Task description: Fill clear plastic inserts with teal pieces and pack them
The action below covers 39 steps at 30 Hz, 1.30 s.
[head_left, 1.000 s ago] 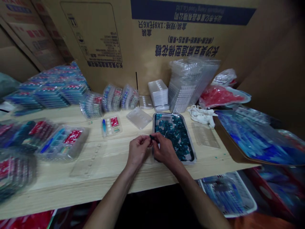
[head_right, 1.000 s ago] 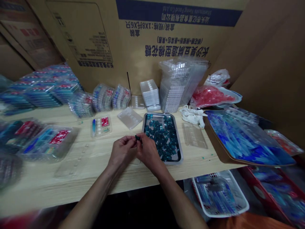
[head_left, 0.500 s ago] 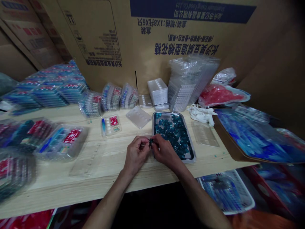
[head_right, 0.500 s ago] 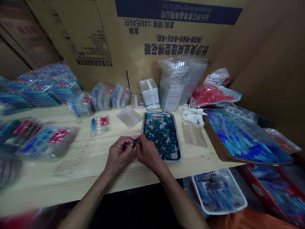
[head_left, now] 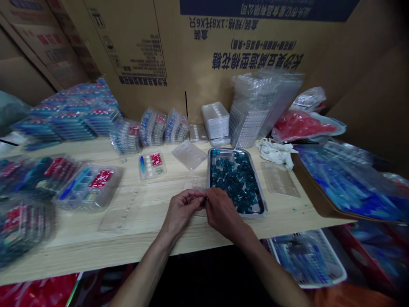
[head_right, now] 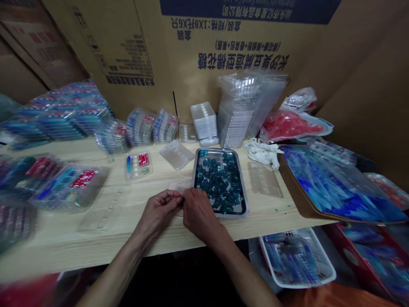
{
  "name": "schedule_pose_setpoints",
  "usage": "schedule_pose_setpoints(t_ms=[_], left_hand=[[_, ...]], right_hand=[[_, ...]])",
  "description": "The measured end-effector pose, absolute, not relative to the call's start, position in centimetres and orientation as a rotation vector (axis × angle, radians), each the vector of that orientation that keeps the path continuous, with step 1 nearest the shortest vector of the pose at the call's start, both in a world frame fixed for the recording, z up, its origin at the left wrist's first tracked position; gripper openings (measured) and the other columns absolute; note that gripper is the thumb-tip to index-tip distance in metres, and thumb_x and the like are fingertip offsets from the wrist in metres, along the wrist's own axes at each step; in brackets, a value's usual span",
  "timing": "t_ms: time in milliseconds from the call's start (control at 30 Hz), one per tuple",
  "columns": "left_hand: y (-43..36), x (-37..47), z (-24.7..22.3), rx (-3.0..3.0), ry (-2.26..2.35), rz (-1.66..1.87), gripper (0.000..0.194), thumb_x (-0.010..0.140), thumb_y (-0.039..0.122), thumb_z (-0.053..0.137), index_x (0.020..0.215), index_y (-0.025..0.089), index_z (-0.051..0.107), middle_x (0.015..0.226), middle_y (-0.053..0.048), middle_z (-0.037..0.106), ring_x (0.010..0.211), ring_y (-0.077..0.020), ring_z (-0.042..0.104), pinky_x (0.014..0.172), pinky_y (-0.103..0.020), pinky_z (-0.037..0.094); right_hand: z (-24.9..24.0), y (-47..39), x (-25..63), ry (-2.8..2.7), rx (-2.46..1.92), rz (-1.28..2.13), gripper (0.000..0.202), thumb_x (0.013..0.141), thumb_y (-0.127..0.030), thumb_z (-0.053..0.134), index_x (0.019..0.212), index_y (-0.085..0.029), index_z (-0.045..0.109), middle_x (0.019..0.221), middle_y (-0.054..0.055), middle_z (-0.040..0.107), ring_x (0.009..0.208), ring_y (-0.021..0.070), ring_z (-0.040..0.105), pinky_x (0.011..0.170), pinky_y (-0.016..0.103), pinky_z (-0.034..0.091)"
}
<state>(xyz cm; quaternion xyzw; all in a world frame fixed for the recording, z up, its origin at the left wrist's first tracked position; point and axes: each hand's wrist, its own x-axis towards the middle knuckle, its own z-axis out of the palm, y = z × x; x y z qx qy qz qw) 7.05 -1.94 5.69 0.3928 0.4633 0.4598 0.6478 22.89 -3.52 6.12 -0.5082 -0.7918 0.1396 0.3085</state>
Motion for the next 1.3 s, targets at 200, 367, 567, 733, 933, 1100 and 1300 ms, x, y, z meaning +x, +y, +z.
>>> schedule_pose_setpoints(t_ms=[200,367,567,733,933,1100,1300], left_hand=[[5.1,5.1,5.1,1.592,1.281,1.159,0.01,0.075,0.024,0.073,0.084,0.022,0.078,0.084,-0.006,0.074,0.078,-0.0193,0.065,0.074,-0.027,0.048],[8.6,5.6,3.3,2.089,1.219,0.913,0.019,0.072,0.011,0.07,0.081,0.025,0.079,0.082,-0.006,0.075,0.074,-0.021,0.066,0.075,-0.028,0.047],[8.1,4.6,1.1,2.17,1.225,0.854,0.017,0.08,0.018,0.066,0.09,0.023,0.079,0.092,-0.007,0.077,0.085,-0.0221,0.069,0.083,-0.032,0.05],[6.3,3.0,2.0,2.191,1.387,0.925,0.021,0.083,0.021,0.06,0.094,0.019,0.077,0.098,-0.011,0.071,0.088,-0.0229,0.067,0.081,-0.035,0.053],[2.2,7.8,6.4,1.606,1.22,1.075,0.033,0.087,0.037,0.06,0.109,0.017,0.072,0.096,-0.009,0.072,0.082,-0.0194,0.067,0.074,-0.032,0.054],[1.3,12.7,7.6,1.332,1.068,0.926,0.03,0.073,0.037,0.074,0.092,0.014,0.075,0.077,-0.005,0.073,0.068,-0.0167,0.065,0.066,-0.027,0.051],[4.4,14.1,8.9,1.605,1.017,0.843,0.017,0.073,0.033,0.07,0.072,0.016,0.069,0.059,0.001,0.063,0.055,-0.0116,0.056,0.053,-0.021,0.042]], right_hand=[[5.4,-1.4,25.7,-1.838,-1.321,0.564,0.035,0.086,-0.016,0.047,0.12,-0.018,0.056,0.085,0.005,0.065,0.074,0.0185,0.06,0.073,0.031,0.047],[5.4,-1.3,27.9,-1.722,-1.403,0.557,0.027,0.087,-0.02,0.045,0.104,-0.019,0.066,0.08,0.004,0.068,0.065,0.0167,0.059,0.066,0.029,0.045],[5.7,-1.1,28.2,-1.269,-1.341,0.946,0.021,0.082,-0.03,0.059,0.097,-0.02,0.07,0.07,-0.001,0.062,0.06,0.0143,0.052,0.062,0.027,0.041],[6.6,-0.1,27.8,-0.534,-0.828,1.512,0.024,0.078,-0.031,0.062,0.097,-0.018,0.069,0.079,0.003,0.065,0.069,0.015,0.057,0.067,0.028,0.046],[7.3,0.4,26.9,-0.354,-0.6,1.68,0.03,0.084,-0.031,0.048,0.093,-0.014,0.071,0.079,0.008,0.066,0.072,0.0176,0.059,0.067,0.03,0.048],[7.8,0.1,26.8,-0.531,-0.657,1.524,0.026,0.086,-0.031,0.051,0.093,-0.017,0.071,0.079,0.005,0.066,0.073,0.0162,0.059,0.069,0.029,0.048],[8.5,0.0,31.6,-0.866,-0.9,1.269,0.03,0.081,-0.041,0.063,0.102,-0.02,0.066,0.087,0.002,0.066,0.073,0.0167,0.063,0.071,0.03,0.048]])
